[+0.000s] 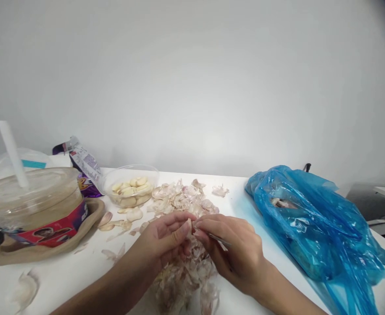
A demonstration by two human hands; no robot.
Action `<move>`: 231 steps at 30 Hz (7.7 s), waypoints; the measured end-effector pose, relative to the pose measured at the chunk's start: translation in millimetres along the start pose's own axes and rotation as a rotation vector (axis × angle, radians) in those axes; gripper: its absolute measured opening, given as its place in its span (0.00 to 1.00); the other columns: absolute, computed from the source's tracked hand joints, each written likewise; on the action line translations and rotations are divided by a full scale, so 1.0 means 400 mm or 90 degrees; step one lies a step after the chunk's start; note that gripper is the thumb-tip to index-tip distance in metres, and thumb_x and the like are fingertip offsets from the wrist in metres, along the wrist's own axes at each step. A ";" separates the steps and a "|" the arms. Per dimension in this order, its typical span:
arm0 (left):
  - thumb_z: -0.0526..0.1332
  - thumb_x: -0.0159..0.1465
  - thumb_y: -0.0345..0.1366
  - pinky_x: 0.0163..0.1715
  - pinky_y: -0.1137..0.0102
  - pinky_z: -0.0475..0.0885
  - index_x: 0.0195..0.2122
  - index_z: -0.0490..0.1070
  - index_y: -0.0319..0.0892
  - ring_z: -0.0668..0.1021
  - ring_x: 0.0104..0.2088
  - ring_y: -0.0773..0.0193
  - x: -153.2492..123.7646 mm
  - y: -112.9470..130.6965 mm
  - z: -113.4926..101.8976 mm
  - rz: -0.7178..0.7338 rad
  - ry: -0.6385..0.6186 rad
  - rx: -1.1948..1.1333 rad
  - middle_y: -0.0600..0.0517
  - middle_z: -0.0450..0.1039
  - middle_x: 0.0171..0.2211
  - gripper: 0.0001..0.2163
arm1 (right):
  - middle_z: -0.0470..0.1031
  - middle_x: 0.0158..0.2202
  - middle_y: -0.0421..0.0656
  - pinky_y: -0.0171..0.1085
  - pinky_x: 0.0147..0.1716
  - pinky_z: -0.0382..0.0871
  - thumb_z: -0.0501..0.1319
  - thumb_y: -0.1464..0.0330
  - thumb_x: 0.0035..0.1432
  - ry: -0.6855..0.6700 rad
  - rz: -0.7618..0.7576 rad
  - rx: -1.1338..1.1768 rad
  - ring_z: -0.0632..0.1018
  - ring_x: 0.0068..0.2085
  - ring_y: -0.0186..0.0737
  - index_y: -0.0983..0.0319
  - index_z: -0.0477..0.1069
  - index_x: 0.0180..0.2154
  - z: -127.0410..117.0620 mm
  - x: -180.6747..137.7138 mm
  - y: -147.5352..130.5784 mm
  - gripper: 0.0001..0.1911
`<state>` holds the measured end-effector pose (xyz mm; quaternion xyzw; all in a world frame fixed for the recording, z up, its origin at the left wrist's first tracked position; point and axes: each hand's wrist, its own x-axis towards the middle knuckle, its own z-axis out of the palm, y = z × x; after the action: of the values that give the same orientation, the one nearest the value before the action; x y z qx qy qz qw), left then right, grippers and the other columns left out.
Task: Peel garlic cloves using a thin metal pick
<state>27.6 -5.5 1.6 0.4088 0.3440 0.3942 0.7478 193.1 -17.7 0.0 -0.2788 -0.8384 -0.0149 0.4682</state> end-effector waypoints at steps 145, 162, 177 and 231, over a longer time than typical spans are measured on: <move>0.60 0.57 0.35 0.36 0.71 0.66 0.40 0.73 0.45 0.73 0.38 0.62 0.003 0.000 0.000 -0.041 -0.002 0.094 0.52 0.73 0.34 0.10 | 0.69 0.26 0.41 0.32 0.23 0.59 0.50 0.72 0.59 -0.154 0.025 -0.113 0.68 0.24 0.32 0.63 0.65 0.31 -0.002 0.013 -0.008 0.08; 0.58 0.59 0.34 0.39 0.67 0.65 0.44 0.71 0.43 0.72 0.39 0.59 0.008 -0.005 -0.004 -0.023 -0.041 0.105 0.49 0.73 0.36 0.12 | 0.70 0.27 0.41 0.32 0.24 0.60 0.50 0.72 0.58 -0.184 0.055 -0.099 0.69 0.26 0.33 0.63 0.67 0.36 -0.005 0.016 -0.009 0.08; 0.59 0.58 0.33 0.38 0.67 0.66 0.43 0.73 0.45 0.71 0.37 0.61 0.013 -0.009 -0.006 -0.025 -0.045 0.100 0.50 0.73 0.34 0.11 | 0.69 0.27 0.40 0.32 0.24 0.58 0.49 0.71 0.59 -0.200 0.057 -0.113 0.67 0.26 0.33 0.63 0.66 0.34 -0.006 0.014 -0.006 0.08; 0.53 0.62 0.37 0.26 0.76 0.60 0.26 0.67 0.39 0.60 0.23 0.70 0.004 -0.010 0.003 0.007 -0.075 -0.006 0.56 0.60 0.21 0.11 | 0.75 0.31 0.44 0.32 0.27 0.67 0.55 0.77 0.55 0.021 -0.007 -0.050 0.75 0.30 0.34 0.65 0.66 0.40 -0.006 0.008 -0.012 0.09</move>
<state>30.5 -5.7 -1.7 0.4293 0.2955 0.3752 0.7666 191.2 -21.1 5.1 -0.2924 -0.8309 -0.0548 0.4703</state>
